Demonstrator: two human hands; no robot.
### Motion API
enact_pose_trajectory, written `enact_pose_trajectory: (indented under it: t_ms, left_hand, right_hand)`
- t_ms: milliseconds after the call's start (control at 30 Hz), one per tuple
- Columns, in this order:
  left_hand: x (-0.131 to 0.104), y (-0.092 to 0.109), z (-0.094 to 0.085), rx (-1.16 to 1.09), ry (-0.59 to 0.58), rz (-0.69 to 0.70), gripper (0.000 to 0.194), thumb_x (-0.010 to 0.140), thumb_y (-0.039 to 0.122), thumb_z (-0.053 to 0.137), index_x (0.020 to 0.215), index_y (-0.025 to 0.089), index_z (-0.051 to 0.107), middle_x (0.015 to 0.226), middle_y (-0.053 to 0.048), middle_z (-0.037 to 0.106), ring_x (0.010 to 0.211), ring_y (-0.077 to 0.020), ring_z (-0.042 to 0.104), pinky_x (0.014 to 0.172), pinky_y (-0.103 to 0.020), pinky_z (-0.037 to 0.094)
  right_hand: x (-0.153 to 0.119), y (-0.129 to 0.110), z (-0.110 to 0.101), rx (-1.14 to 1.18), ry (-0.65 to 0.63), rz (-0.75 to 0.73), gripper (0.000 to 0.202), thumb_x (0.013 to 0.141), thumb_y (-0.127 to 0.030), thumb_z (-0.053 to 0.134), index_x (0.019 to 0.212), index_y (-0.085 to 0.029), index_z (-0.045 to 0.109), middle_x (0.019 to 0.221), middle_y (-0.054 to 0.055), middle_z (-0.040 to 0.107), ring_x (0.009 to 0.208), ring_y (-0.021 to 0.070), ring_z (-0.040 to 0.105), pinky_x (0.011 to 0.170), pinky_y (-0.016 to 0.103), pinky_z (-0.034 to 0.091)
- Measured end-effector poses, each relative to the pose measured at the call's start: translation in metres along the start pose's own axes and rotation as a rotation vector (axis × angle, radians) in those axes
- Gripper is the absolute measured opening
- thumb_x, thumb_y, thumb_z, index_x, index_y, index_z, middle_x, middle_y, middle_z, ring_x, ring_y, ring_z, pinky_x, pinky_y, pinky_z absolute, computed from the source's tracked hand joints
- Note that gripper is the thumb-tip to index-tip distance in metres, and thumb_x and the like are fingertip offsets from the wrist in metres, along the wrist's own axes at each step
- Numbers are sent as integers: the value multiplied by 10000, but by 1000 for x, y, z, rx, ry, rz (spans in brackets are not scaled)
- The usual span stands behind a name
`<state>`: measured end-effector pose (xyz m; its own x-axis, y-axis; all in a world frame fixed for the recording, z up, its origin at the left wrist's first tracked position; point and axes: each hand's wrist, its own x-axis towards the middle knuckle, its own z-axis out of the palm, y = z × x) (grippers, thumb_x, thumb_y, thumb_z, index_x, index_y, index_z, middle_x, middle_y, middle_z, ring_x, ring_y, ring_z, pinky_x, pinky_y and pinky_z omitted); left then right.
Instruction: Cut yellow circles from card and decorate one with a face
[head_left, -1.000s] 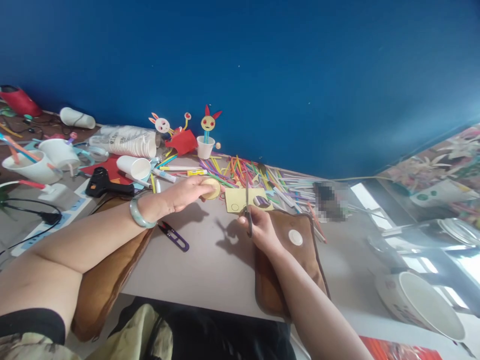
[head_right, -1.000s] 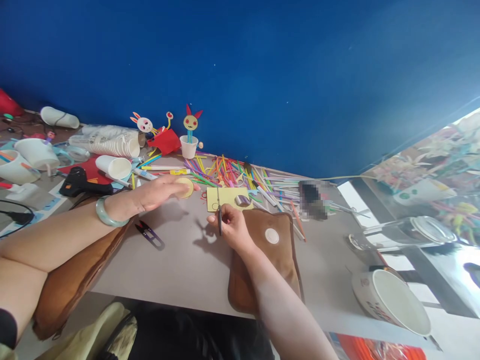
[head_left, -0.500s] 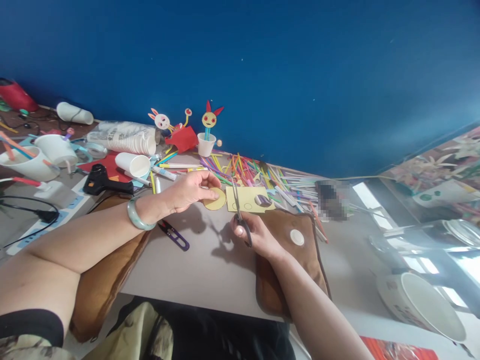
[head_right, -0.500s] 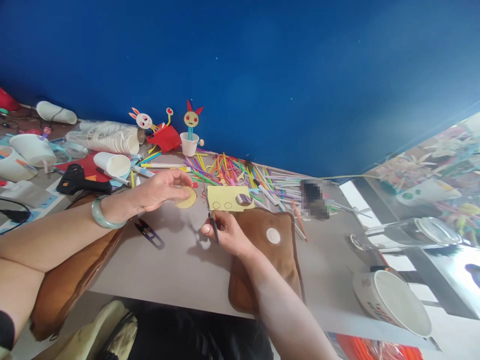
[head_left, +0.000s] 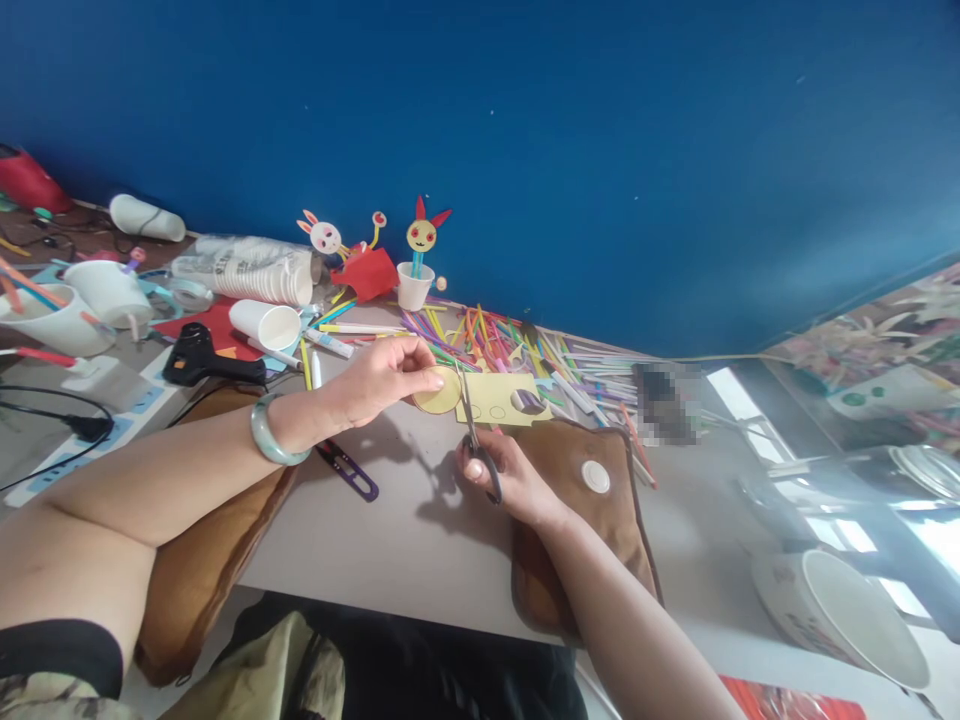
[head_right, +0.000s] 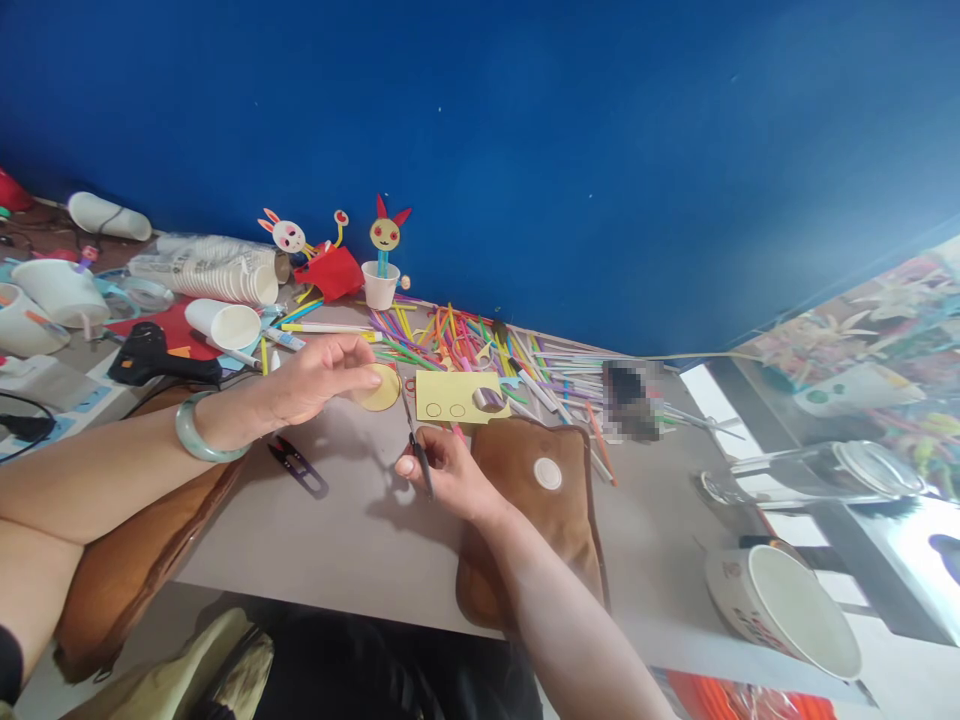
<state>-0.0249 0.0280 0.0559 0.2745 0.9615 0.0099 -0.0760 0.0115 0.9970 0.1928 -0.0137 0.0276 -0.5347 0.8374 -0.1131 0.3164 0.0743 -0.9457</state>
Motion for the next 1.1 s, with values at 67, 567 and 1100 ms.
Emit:
enact_pose_trajectory:
  t_ms: [67,567,1100]
  left_hand:
    - [0,0,0,-5,9,10,234,691,275,757,737,163,557,631,42,546,580,-78,510,522,-198,397]
    - [-4,2,6,-129,-23,-102,247,686,251,755,714,160,527,617,46,580,568,-82,557,541,-210,432]
    - [-2,-4,4,-37,-19,11,238,723,257,734,693,171,514,590,59,515,549,-70,486,525,-207,365]
  right_hand:
    - [0,1,0,-6,3,-2,636,692,-803,580,666,-172,511,588,-23,456,570,104,376,537,251,287]
    - [0,3,1,28,35,-16,641,672,-800,604,676,-161,540,592,-25,446,548,94,362,505,243,271]
    - [1,6,1,69,36,4,613,648,-774,650,660,-171,537,571,-32,447,535,94,369,498,239,276]
